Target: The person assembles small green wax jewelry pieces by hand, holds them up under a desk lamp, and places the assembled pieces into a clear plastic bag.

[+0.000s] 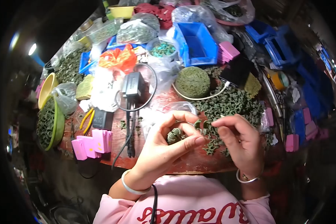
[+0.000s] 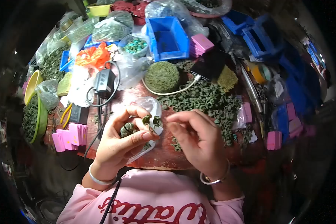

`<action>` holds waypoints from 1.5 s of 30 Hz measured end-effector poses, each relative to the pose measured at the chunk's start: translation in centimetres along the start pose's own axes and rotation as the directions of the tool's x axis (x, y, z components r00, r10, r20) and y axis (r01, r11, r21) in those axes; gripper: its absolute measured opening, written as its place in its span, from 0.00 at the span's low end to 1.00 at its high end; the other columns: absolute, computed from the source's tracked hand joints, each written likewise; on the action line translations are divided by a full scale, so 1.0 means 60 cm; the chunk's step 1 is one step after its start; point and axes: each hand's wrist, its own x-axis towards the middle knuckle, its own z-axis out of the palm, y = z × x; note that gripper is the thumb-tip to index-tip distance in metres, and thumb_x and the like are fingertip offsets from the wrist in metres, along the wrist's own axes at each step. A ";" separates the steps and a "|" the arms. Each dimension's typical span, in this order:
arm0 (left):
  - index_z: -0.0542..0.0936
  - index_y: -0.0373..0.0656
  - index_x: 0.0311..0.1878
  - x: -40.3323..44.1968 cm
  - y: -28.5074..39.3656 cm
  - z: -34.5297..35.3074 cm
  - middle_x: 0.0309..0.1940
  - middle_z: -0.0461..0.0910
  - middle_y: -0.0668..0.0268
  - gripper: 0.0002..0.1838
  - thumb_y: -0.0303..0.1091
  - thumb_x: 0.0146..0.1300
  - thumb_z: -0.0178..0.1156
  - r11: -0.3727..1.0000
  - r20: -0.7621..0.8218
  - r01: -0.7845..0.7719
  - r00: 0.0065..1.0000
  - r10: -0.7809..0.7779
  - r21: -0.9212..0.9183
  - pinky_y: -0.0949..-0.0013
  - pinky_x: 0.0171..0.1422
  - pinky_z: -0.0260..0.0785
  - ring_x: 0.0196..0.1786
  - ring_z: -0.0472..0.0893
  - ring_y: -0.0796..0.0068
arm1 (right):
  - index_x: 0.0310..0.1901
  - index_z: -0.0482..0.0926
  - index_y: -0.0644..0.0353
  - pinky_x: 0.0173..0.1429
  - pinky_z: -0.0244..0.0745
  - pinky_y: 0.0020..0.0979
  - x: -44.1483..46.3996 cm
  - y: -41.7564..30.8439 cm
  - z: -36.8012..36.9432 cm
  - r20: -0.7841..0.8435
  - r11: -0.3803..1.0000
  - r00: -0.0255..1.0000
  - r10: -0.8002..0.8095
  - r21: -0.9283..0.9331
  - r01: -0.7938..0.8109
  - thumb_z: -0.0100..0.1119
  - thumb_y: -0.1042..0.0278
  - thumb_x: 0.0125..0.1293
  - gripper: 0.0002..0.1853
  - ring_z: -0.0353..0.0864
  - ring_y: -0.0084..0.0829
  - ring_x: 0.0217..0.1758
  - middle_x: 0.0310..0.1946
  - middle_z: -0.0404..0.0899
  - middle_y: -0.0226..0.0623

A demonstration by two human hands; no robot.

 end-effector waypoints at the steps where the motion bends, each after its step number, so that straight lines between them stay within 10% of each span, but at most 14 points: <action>1: 0.70 0.40 0.51 0.002 -0.007 -0.002 0.30 0.81 0.67 0.20 0.21 0.56 0.66 1.000 0.009 -0.014 1.000 0.014 -0.002 0.86 0.21 0.57 0.23 0.73 0.89 | 0.37 0.79 0.63 0.27 0.58 0.19 0.002 0.004 0.004 0.040 0.999 0.999 0.009 0.034 -0.010 0.60 0.68 0.65 0.07 0.65 0.14 0.23 0.26 0.73 0.27; 11: 0.69 0.38 0.50 0.006 -0.015 -0.008 0.29 0.79 0.67 0.19 0.19 0.57 0.64 0.987 -0.012 -0.042 0.999 0.045 0.154 0.85 0.26 0.61 0.27 0.73 0.88 | 0.36 0.75 0.64 0.31 0.66 0.19 0.001 0.025 0.022 0.203 0.915 0.977 0.068 0.378 -0.142 0.58 0.71 0.66 0.05 0.71 0.12 0.29 0.27 0.75 0.27; 19: 0.68 0.37 0.46 0.004 -0.043 0.012 0.25 0.78 0.66 0.19 0.17 0.54 0.64 0.996 -0.041 0.063 0.997 -0.060 0.061 0.87 0.17 0.51 0.17 0.66 0.90 | 0.42 0.74 0.63 0.31 0.70 0.32 -0.060 0.040 0.029 -0.101 0.810 0.883 -0.459 -0.455 0.370 0.66 0.75 0.55 0.14 0.74 0.34 0.28 0.29 0.72 0.37; 35: 0.67 0.38 0.42 -0.010 -0.046 0.027 0.25 0.75 0.68 0.18 0.16 0.51 0.63 0.973 -0.049 0.117 0.993 -0.109 0.198 0.85 0.26 0.60 0.24 0.70 0.87 | 0.44 0.75 0.78 0.30 0.71 0.30 -0.098 0.072 0.004 0.036 0.626 0.764 -0.644 -0.549 0.554 0.64 0.79 0.54 0.16 0.74 0.31 0.28 0.33 0.75 0.43; 37: 0.67 0.37 0.39 -0.017 -0.036 0.024 0.23 0.75 0.66 0.18 0.19 0.47 0.64 0.979 -0.029 0.101 0.995 -0.098 0.178 0.83 0.26 0.60 0.23 0.70 0.85 | 0.41 0.76 0.71 0.30 0.70 0.32 -0.094 0.087 -0.024 0.077 0.513 0.787 -0.612 -0.718 0.470 0.63 0.79 0.55 0.12 0.74 0.32 0.28 0.32 0.76 0.42; 40: 0.66 0.36 0.37 -0.039 -0.014 -0.018 0.21 0.74 0.66 0.20 0.24 0.41 0.66 0.975 -0.022 -0.106 0.993 0.112 0.194 0.80 0.25 0.60 0.19 0.68 0.83 | 0.39 0.76 0.60 0.33 0.72 0.34 -0.090 0.105 -0.103 -0.370 0.588 0.861 -0.350 -0.802 -0.106 0.57 0.74 0.61 0.05 0.76 0.36 0.30 0.29 0.76 0.39; 43: 0.63 0.39 0.34 -0.066 0.033 -0.062 0.17 0.68 0.70 0.18 0.22 0.45 0.63 0.981 -0.191 -0.192 0.962 0.196 0.042 0.83 0.20 0.53 0.17 0.65 0.86 | 0.36 0.78 0.59 0.35 0.73 0.40 -0.115 0.135 -0.195 -0.699 0.641 0.710 -0.087 -0.585 -0.497 0.59 0.68 0.62 0.05 0.80 0.44 0.30 0.28 0.80 0.41; 45: 0.62 0.40 0.35 -0.085 0.055 -0.120 0.14 0.63 0.74 0.16 0.17 0.51 0.60 0.932 -0.298 -0.349 0.884 0.361 0.095 0.83 0.16 0.46 0.12 0.59 0.89 | 0.39 0.78 0.57 0.39 0.74 0.37 -0.140 0.172 -0.241 -0.649 0.490 0.761 -0.022 -0.670 -0.557 0.61 0.66 0.62 0.07 0.82 0.42 0.33 0.31 0.82 0.42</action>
